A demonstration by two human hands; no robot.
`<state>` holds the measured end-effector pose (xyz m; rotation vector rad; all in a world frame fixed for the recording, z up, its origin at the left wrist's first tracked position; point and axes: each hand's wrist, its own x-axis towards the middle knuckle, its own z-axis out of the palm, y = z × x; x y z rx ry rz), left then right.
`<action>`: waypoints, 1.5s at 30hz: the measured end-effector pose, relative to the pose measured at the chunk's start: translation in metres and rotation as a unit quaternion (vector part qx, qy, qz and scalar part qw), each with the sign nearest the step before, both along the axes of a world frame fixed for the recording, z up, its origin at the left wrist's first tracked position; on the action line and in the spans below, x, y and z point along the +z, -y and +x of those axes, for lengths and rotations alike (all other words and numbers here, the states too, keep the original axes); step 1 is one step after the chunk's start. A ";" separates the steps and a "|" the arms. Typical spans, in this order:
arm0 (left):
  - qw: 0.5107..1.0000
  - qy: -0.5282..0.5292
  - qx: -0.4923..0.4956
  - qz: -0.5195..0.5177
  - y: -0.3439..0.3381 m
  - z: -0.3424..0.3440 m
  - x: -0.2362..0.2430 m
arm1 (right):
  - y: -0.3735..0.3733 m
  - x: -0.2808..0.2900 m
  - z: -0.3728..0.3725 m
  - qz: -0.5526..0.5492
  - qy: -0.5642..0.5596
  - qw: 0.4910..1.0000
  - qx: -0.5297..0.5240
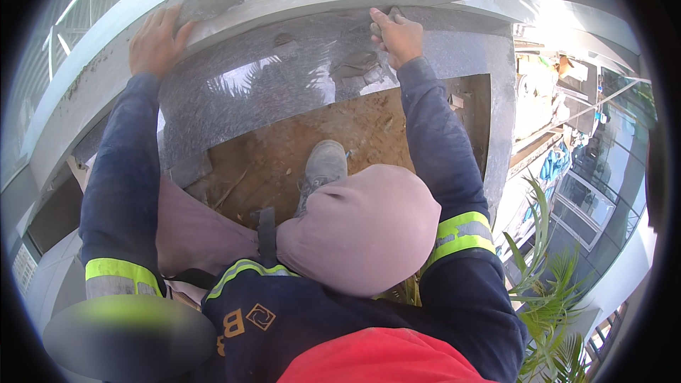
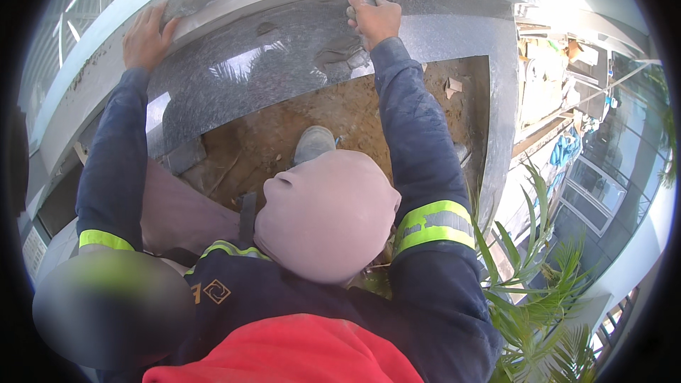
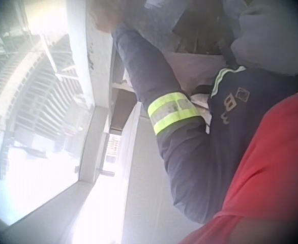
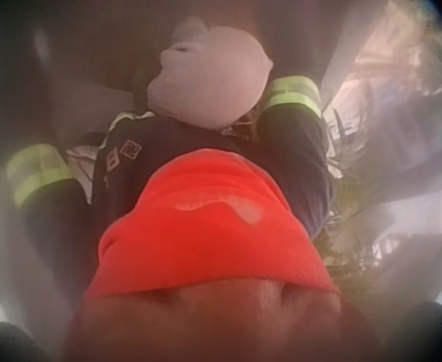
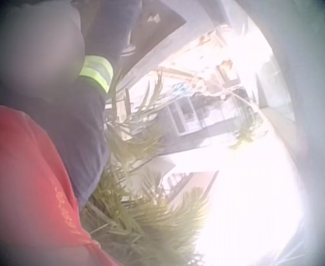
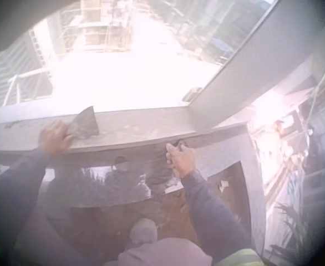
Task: The person applies a gray mortar-like material to a curved stone or concrete surface using a trowel and a smaller finishing tool. They spread and smooth the material along the edge, repeatedly scraping and leveling it.
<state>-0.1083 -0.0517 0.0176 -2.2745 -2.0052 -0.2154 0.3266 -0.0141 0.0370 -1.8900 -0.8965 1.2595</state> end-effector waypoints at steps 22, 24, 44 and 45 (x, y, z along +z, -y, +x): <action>1.000 0.003 0.009 -0.006 0.003 0.002 0.006 | 0.060 0.044 -0.095 -0.077 -0.084 0.980 0.166; 1.000 0.002 0.011 -0.005 0.004 -0.002 0.005 | 0.063 0.055 -0.069 -0.076 -0.067 0.974 0.201; 0.999 -0.033 -0.007 0.022 0.001 -0.004 -0.001 | -0.073 -0.001 0.173 -0.138 0.147 0.924 0.324; 0.999 -0.033 -0.007 0.024 0.001 -0.005 -0.003 | -0.077 -0.003 0.169 -0.132 0.150 0.916 0.347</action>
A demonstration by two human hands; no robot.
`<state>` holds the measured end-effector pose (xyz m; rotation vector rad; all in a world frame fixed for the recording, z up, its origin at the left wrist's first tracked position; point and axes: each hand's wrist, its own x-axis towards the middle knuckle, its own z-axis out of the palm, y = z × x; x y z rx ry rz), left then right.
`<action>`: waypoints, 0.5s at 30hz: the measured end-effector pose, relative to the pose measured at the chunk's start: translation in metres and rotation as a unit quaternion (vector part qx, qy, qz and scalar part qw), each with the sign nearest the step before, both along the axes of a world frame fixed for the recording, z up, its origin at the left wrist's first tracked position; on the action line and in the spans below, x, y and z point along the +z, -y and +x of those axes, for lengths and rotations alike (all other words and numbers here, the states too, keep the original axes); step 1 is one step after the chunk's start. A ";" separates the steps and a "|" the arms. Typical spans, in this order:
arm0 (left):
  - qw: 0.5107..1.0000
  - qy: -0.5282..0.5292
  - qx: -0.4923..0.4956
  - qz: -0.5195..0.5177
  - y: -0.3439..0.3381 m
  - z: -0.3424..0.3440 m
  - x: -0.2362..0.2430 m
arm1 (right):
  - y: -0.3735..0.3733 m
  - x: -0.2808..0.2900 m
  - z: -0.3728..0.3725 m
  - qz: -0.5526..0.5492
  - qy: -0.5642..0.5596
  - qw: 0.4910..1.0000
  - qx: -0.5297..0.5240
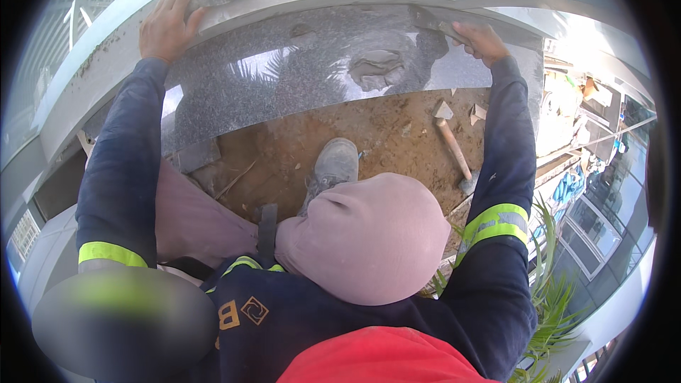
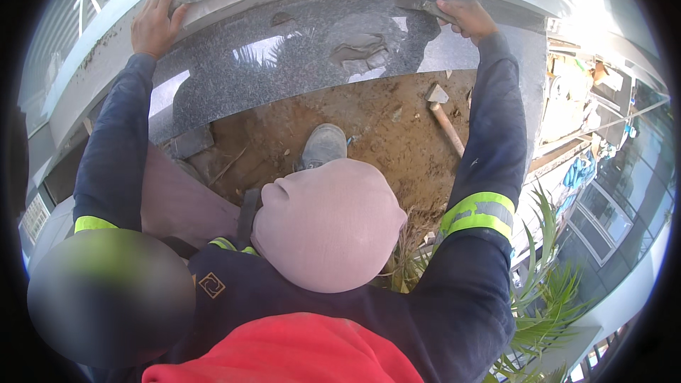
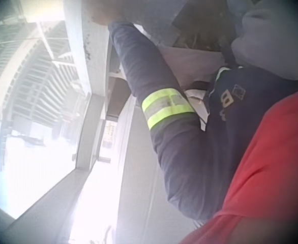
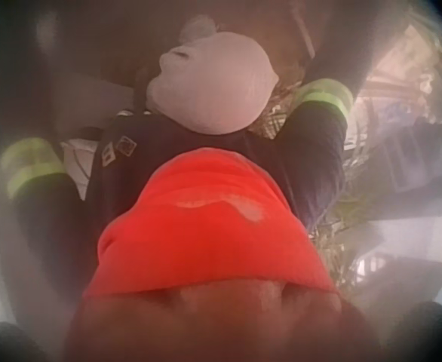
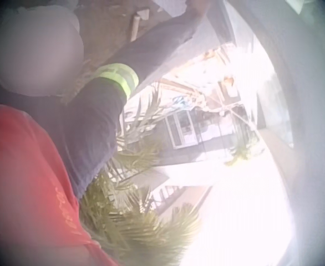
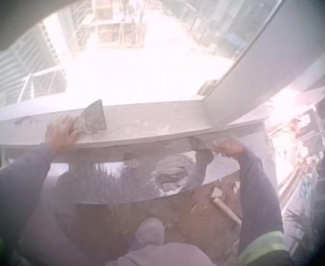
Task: The person applies a gray mortar-like material to a curved stone or concrete surface using a trowel and a smaller finishing tool. They spread and smooth the material along the edge, repeatedly scraping and leveling it.
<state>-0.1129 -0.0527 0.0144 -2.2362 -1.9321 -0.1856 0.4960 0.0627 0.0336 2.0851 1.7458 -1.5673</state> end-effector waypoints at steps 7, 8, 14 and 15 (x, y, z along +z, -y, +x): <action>1.000 0.000 -0.004 0.003 -0.004 0.005 -0.004 | 0.011 0.006 -0.064 0.008 -0.010 0.998 0.062; 1.000 -0.014 0.003 -0.002 -0.001 0.000 0.001 | 0.012 -0.005 -0.083 0.013 -0.026 0.997 0.072; 1.000 0.001 0.023 -0.020 0.000 -0.001 -0.002 | 0.046 0.003 -0.140 0.080 -0.094 0.984 0.128; 1.000 0.002 0.023 -0.019 0.000 0.000 0.001 | 0.054 0.016 -0.137 0.082 -0.104 0.984 0.119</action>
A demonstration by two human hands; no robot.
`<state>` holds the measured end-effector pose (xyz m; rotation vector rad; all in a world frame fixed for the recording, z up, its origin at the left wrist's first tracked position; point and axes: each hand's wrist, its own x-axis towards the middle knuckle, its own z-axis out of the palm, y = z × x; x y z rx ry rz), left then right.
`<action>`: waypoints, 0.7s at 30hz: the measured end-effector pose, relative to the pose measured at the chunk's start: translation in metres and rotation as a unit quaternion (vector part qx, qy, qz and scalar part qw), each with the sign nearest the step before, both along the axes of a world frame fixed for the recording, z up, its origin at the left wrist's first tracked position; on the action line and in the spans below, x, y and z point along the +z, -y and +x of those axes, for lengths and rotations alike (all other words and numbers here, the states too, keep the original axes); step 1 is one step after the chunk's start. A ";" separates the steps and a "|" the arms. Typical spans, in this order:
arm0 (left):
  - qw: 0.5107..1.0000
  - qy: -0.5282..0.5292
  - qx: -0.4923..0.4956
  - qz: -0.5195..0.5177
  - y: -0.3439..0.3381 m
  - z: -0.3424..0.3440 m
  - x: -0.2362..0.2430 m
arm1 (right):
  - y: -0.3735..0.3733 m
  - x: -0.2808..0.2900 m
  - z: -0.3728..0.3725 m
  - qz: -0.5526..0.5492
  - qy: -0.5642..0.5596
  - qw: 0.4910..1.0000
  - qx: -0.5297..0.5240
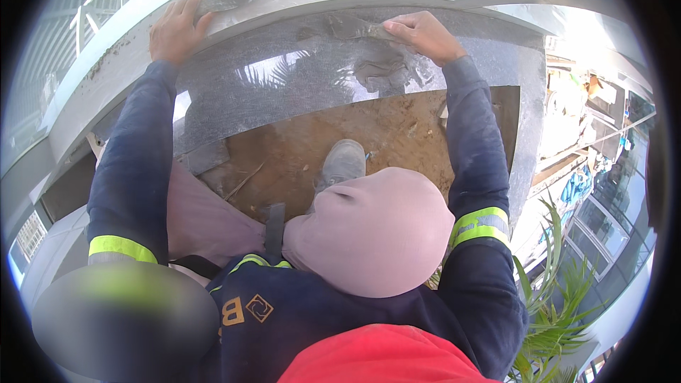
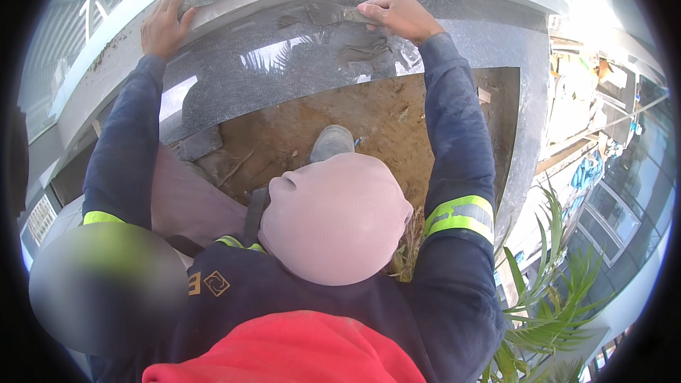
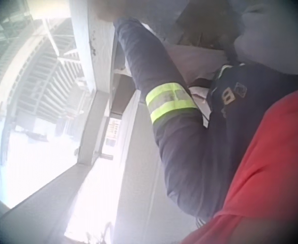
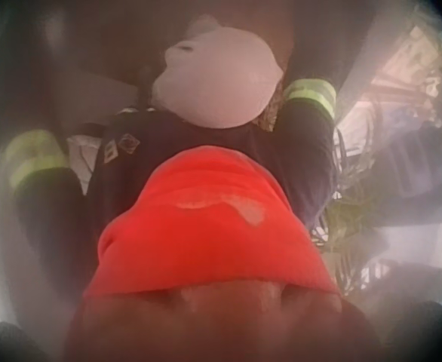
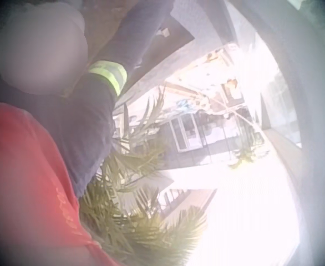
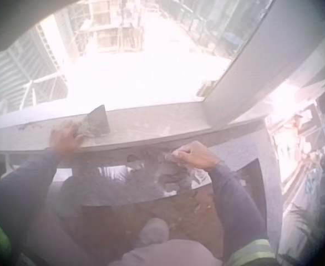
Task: The person applies a gray mortar-like material to a curved stone or concrete surface using a trowel and a smaller finishing tool. They spread and smooth the material along the edge, repeatedly scraping and leveling it.
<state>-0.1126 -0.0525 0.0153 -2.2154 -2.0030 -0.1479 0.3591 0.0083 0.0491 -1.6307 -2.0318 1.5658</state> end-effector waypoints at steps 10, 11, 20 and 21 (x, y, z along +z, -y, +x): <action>1.000 -0.003 -0.012 0.000 -0.001 0.000 0.001 | 0.101 0.002 0.001 0.182 -0.023 0.983 -0.020; 1.000 -0.003 -0.015 0.001 0.001 -0.001 0.001 | 0.108 -0.008 -0.011 0.263 -0.028 0.964 0.012; 0.992 0.122 -0.019 0.026 0.009 0.013 0.021 | 0.115 0.005 -0.066 0.339 0.101 0.931 0.087; 0.993 0.116 -0.016 0.021 0.009 0.012 0.018 | 0.113 0.004 -0.067 0.344 0.103 0.929 0.091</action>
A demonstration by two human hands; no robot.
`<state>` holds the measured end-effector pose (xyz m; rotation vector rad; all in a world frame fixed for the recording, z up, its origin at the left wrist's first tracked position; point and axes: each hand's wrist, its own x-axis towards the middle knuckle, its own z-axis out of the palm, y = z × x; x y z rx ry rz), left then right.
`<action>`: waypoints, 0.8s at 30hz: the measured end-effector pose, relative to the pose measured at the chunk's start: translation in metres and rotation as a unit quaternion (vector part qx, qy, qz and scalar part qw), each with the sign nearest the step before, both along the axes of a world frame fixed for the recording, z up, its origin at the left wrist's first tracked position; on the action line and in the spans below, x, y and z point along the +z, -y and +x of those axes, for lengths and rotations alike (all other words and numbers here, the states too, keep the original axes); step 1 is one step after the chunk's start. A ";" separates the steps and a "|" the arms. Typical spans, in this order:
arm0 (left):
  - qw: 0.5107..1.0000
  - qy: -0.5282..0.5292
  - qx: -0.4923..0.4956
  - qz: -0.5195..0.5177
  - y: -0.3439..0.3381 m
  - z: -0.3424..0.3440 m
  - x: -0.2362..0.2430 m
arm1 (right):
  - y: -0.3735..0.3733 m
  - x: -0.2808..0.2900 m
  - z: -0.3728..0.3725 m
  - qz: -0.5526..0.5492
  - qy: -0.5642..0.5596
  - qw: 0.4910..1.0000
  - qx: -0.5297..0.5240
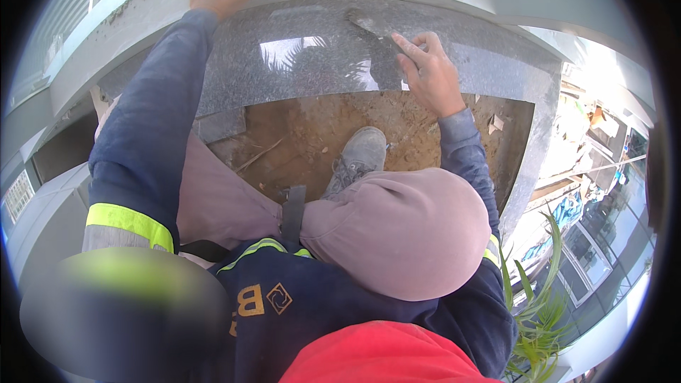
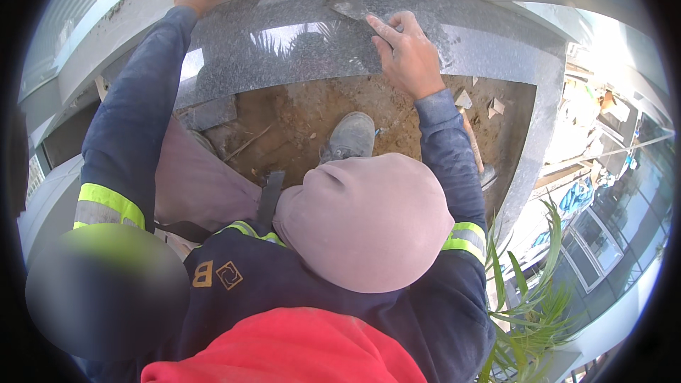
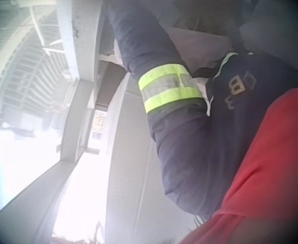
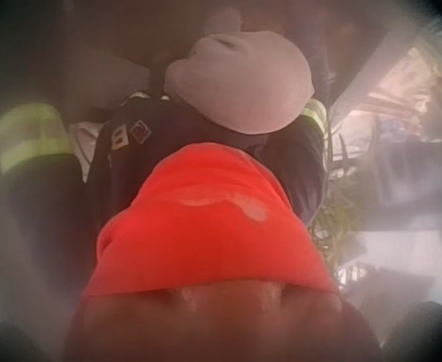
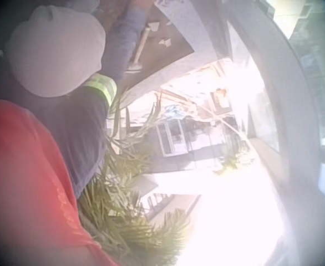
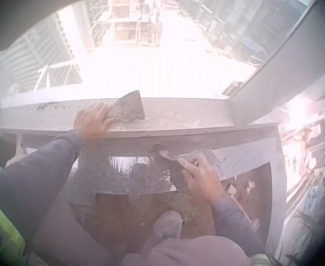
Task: The person applies a gray mortar-like material to a curved stone or concrete surface using a trowel and a smaller finishing tool. They spread and smooth the material along the edge, repeatedly scraping and leveling it.
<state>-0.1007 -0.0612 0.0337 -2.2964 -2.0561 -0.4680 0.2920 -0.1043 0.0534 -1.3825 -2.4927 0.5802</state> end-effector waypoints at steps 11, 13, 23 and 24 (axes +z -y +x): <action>1.000 0.012 -0.014 0.017 -0.002 0.002 -0.005 | -0.024 0.005 0.012 -0.108 0.101 0.985 0.088; 1.000 -0.002 -0.007 0.012 -0.003 -0.003 -0.005 | -0.033 0.019 0.018 -0.107 0.083 0.988 0.072; 1.000 -0.018 0.006 -0.008 -0.005 0.001 -0.005 | -0.030 -0.025 0.035 -0.020 0.016 0.997 -0.073; 1.000 -0.020 0.005 -0.010 -0.005 -0.001 -0.007 | -0.029 -0.029 0.034 -0.016 0.016 0.997 -0.078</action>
